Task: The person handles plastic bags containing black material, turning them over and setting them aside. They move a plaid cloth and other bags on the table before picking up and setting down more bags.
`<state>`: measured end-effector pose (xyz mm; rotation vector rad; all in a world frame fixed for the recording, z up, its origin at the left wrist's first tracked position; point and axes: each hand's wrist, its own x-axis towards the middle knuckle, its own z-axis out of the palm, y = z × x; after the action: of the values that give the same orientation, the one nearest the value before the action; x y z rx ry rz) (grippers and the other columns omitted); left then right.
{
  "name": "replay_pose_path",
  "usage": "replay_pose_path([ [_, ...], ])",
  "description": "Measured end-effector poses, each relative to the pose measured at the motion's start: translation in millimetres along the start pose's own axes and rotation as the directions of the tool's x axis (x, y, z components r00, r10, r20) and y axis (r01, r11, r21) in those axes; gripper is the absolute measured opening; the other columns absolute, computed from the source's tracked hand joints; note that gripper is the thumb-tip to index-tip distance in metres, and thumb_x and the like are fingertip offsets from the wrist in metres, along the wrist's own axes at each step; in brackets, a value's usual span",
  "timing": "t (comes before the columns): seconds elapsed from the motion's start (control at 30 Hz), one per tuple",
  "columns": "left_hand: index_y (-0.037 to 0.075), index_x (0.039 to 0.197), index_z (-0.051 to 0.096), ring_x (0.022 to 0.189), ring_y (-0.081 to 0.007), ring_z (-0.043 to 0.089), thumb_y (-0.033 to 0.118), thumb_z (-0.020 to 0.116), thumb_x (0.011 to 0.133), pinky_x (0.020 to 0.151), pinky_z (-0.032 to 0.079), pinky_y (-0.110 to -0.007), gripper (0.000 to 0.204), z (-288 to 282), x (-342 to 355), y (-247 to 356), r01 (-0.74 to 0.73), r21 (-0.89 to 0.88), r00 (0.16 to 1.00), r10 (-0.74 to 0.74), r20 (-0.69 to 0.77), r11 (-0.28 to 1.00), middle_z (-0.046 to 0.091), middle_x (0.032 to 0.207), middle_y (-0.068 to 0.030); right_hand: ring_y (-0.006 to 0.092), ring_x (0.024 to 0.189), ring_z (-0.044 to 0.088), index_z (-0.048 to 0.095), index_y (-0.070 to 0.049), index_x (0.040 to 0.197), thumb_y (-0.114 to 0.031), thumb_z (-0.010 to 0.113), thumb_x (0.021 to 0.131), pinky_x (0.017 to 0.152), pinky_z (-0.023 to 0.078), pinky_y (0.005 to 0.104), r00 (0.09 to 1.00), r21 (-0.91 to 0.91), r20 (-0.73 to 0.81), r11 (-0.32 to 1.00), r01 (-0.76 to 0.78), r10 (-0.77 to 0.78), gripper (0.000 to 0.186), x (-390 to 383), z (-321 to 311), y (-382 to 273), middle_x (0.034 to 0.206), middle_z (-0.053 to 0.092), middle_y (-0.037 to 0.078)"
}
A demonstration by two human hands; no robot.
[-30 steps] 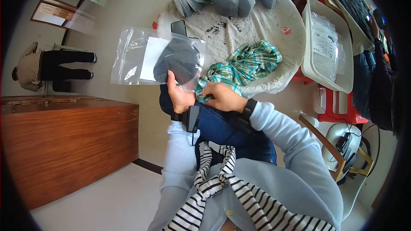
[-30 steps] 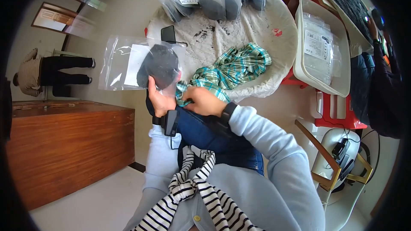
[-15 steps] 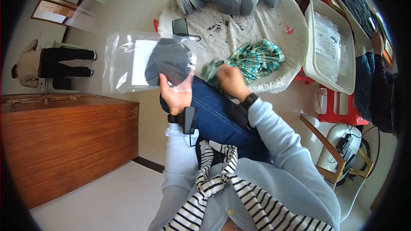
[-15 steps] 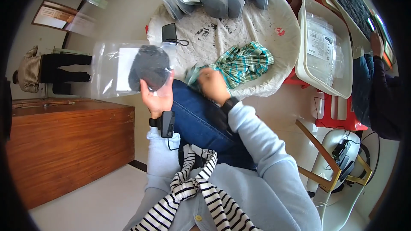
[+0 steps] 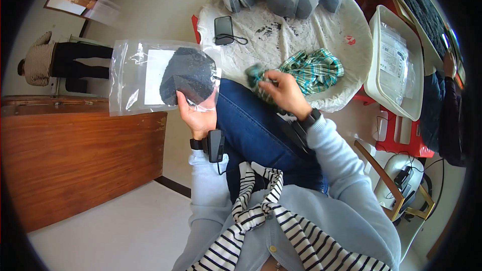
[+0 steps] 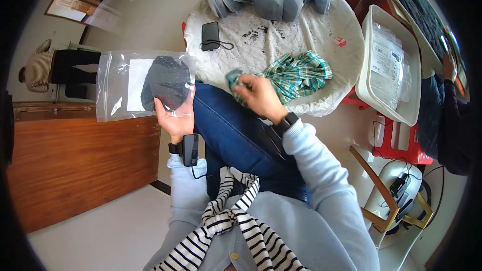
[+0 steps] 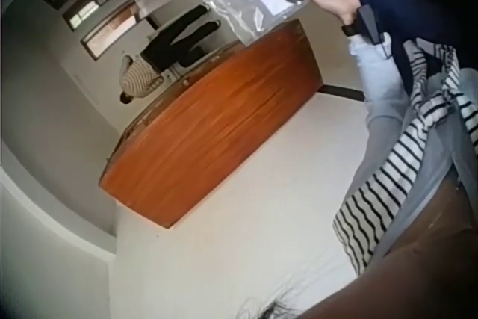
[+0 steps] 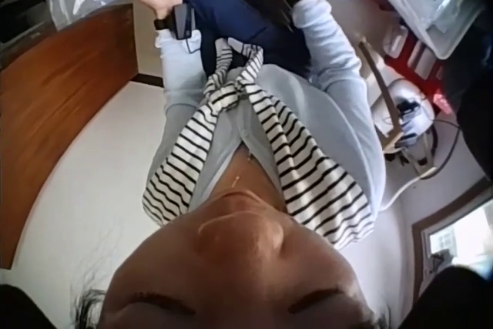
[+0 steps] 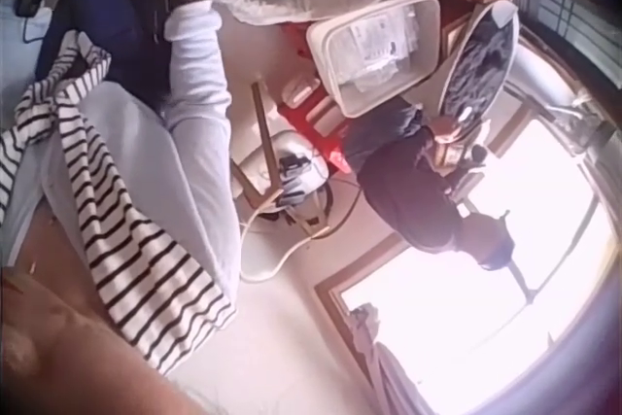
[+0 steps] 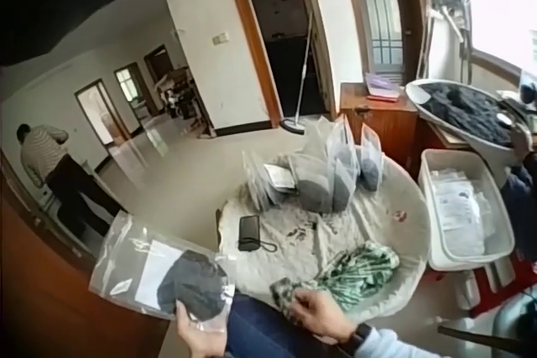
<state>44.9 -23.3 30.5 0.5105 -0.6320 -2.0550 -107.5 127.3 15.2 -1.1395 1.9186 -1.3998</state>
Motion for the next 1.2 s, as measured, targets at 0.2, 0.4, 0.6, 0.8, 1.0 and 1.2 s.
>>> replay_pose_path([
  [0.2, 0.013, 0.129, 0.046, 0.121, -0.0316, 0.042, 0.039, 0.052, 0.09, 0.101, 0.032, -0.058, 0.047, -2, 3, 6, -0.048, -0.023, 0.998, 0.049, 0.03, 0.999, 0.046, 0.132, -0.0067, 0.0263, 0.089, 0.06, 0.063, -0.008, 0.089, -0.014, 0.06, 0.08, 0.073, 0.049, 0.034, 0.598, 0.024, 0.57, 0.739, 0.674, -0.564, 0.01, -35, 32, -24, 0.105, 0.056, 0.012],
  [0.4, 0.012, 0.128, 0.047, 0.119, -0.0338, 0.043, 0.039, 0.054, 0.088, 0.101, 0.031, -0.059, 0.048, -4, -7, 19, -0.077, 0.04, 0.997, 0.078, -0.026, 0.996, 0.048, 0.131, -0.0079, 0.0134, 0.072, 0.058, 0.062, -0.002, 0.095, -0.011, 0.052, 0.089, 0.062, 0.046, 0.0298, 0.999, -0.28, -0.052, 0.96, -0.005, -0.01, 0.015, 61, -33, 32, 0.089, 0.065, 0.005],
  [0.6, 0.012, 0.129, 0.046, 0.119, -0.0318, 0.044, 0.041, 0.054, 0.088, 0.101, 0.032, -0.059, 0.051, -2, -8, 9, 0.035, -0.023, 0.999, -0.035, 0.022, 0.999, 0.048, 0.13, -0.007, 0.0072, 0.065, 0.054, 0.061, -0.004, 0.091, -0.016, 0.052, 0.093, 0.06, 0.041, 0.0213, 0.962, 0.217, -0.208, 0.967, -0.133, 0.179, 0.015, 33, -106, 16, 0.078, 0.062, -0.002],
  [0.8, 0.014, 0.128, 0.047, 0.12, -0.027, 0.045, 0.038, 0.051, 0.091, 0.1, 0.035, -0.052, 0.044, 11, -13, -24, 0.268, -0.098, 0.942, -0.239, 0.237, 0.958, 0.048, 0.13, -0.004, 0.0096, 0.073, 0.056, 0.057, -0.003, 0.102, -0.022, 0.051, 0.095, 0.069, 0.045, 0.0244, 0.98, 0.912, -0.042, 0.407, -0.042, 0.195, 0.021, 5, -104, -3, 0.082, 0.063, 0.0],
  [1.0, 0.01, 0.123, 0.051, 0.114, -0.0209, 0.049, 0.032, 0.057, 0.089, 0.1, 0.037, -0.04, 0.041, 5, -16, -54, 0.295, 0.061, 0.936, -0.302, 0.18, 0.953, 0.054, 0.12, -0.0024, 0.013, 0.088, 0.059, 0.054, -0.003, 0.118, -0.019, 0.05, 0.095, 0.081, 0.045, 0.0279, 0.999, 0.721, -0.036, 0.692, 0.046, -0.029, 0.028, -5, -51, -1, 0.095, 0.063, 0.004],
  [1.2, 0.009, 0.127, 0.047, 0.115, -0.0242, 0.049, 0.039, 0.054, 0.09, 0.101, 0.036, -0.041, 0.049, -8, -15, -63, 0.296, 0.129, 0.94, -0.312, 0.137, 0.946, 0.053, 0.124, -0.0047, 0.0159, 0.1, 0.059, 0.048, -0.002, 0.128, -0.009, 0.051, 0.094, 0.087, 0.046, 0.0268, 0.977, 0.917, -0.062, 0.398, -0.025, 0.205, 0.035, 10, -49, 29, 0.107, 0.063, 0.008],
])
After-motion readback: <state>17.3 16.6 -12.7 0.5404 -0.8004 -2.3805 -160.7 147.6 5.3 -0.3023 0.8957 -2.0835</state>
